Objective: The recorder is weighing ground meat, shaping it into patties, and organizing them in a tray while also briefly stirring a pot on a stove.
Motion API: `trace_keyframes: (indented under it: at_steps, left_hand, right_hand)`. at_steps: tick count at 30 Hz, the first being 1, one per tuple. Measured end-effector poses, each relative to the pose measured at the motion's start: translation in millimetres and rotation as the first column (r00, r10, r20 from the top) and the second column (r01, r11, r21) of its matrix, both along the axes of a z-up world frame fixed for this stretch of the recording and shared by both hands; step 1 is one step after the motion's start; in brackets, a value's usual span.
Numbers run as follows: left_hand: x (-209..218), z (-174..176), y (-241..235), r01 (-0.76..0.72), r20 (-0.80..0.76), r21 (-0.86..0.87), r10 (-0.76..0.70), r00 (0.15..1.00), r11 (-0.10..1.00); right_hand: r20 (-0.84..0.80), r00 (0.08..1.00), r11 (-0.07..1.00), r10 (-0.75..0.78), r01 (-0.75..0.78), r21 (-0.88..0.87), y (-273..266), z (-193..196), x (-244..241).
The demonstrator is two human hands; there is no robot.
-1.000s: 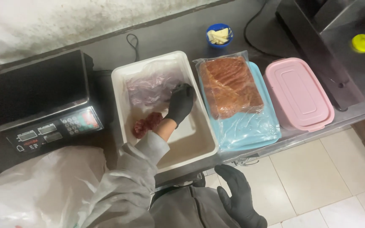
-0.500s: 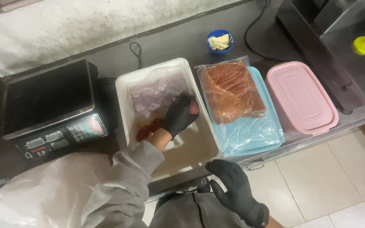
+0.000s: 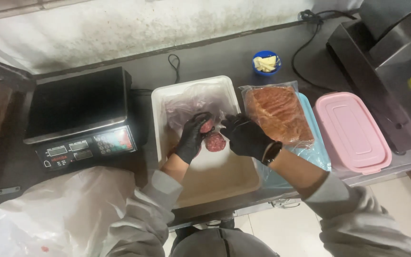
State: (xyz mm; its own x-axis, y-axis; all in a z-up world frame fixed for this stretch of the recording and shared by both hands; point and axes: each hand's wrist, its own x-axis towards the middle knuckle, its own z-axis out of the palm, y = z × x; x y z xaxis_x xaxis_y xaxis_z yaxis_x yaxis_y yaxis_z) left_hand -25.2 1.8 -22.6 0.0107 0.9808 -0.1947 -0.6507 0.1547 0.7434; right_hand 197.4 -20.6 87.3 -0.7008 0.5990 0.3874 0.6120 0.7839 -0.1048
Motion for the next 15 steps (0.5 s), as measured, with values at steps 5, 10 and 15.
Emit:
trace_keyframes:
  at_steps: [5,10,15]
  left_hand:
    - [22.1,54.5,-14.4,0.125,-0.879,0.184,0.106,0.466,0.975]
    - [47.5,57.4,-6.3,0.378,-0.933,0.360,0.332,0.139,0.853]
    - [59.1,14.5,16.6,0.552,-0.908,0.343,0.419,-0.014,0.760]
  right_hand:
    - [0.558,0.823,0.993,0.105,-0.051,-0.111,16.2,-17.4,0.4]
    - [0.554,0.830,0.988,0.060,0.031,-0.153,6.0,-2.1,-0.7]
    - [0.411,0.912,1.000,-0.014,0.011,0.009,6.5,-23.7,6.6]
